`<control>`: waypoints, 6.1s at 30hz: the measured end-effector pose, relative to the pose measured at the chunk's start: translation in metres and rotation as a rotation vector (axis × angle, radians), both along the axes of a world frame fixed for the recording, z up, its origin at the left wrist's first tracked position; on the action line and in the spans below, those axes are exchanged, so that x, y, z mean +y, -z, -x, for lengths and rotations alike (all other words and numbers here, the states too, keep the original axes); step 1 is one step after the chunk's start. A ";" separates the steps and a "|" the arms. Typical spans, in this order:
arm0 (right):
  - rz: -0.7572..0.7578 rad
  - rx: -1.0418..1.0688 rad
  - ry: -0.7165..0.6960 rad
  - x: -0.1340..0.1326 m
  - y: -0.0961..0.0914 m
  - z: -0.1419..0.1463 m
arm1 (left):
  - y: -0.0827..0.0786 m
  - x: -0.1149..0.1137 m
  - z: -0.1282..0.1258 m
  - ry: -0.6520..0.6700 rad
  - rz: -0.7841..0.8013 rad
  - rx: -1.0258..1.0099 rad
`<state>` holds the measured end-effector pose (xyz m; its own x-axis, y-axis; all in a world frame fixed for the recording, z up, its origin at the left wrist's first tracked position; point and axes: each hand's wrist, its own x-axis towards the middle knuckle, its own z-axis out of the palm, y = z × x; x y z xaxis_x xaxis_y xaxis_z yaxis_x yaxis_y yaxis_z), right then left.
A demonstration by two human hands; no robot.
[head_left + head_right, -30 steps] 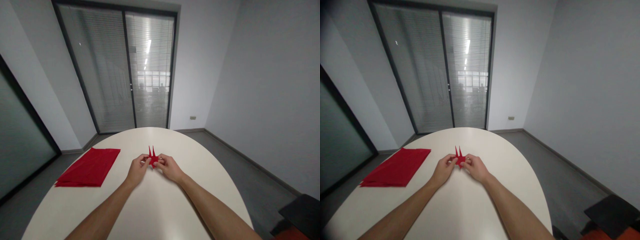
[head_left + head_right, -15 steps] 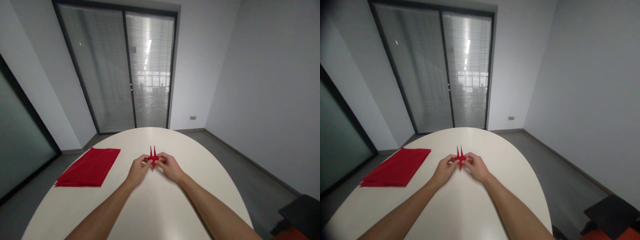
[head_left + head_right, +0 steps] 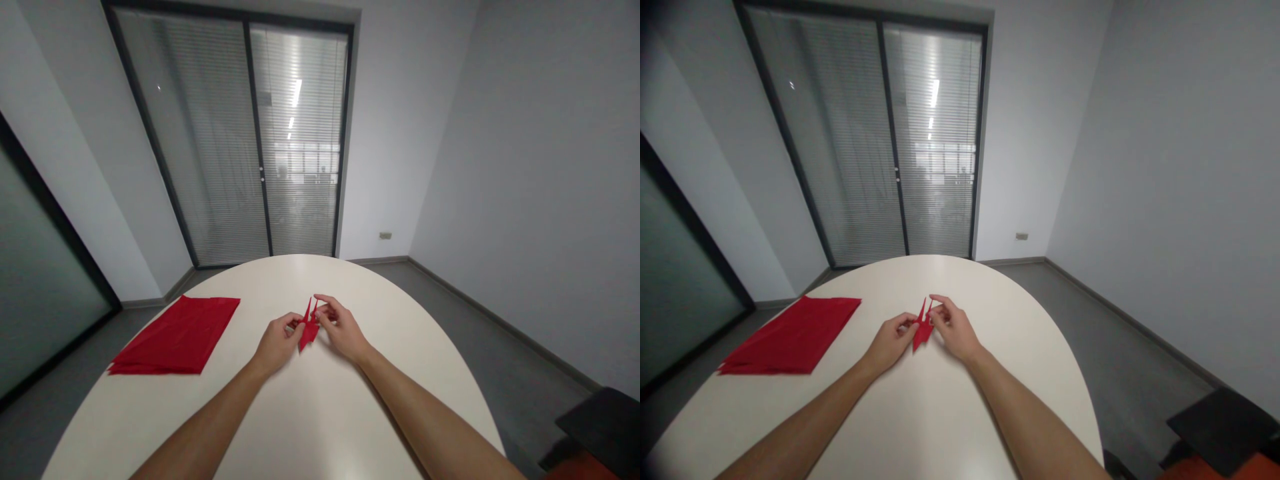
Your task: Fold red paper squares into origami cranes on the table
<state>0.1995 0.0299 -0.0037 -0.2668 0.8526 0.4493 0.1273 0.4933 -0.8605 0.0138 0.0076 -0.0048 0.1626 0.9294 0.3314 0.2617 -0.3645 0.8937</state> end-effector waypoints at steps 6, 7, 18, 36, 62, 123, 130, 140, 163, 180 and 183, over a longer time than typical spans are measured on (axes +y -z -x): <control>-0.012 0.017 0.012 -0.002 -0.002 0.000 | 0.002 0.000 0.000 0.006 0.013 -0.007; -0.003 0.024 0.011 -0.002 -0.002 0.001 | 0.003 0.000 0.000 0.006 0.015 -0.008; -0.007 -0.014 0.018 -0.001 -0.002 -0.001 | 0.007 0.002 0.000 0.042 0.035 -0.017; -0.038 -0.031 0.073 0.000 -0.006 -0.002 | 0.005 0.002 0.000 0.002 0.030 -0.047; 0.075 0.069 0.033 0.007 0.003 -0.003 | 0.006 0.003 0.001 -0.100 -0.018 -0.093; 0.004 0.132 0.044 0.001 -0.005 0.002 | 0.000 0.000 0.000 0.006 0.059 -0.112; 0.038 0.062 0.051 0.001 -0.002 0.002 | 0.005 0.004 0.002 -0.044 0.021 -0.143; 0.098 0.086 0.016 0.000 -0.006 0.001 | 0.005 0.005 0.001 -0.076 0.002 -0.163; 0.130 -0.018 -0.141 0.000 0.008 0.004 | 0.010 0.015 0.010 -0.147 -0.059 -0.169; 0.108 -0.004 -0.087 0.005 0.013 0.003 | 0.009 0.013 0.008 -0.103 0.008 -0.234; 0.120 0.001 -0.096 0.005 0.013 0.003 | 0.007 0.012 0.008 -0.106 0.015 -0.256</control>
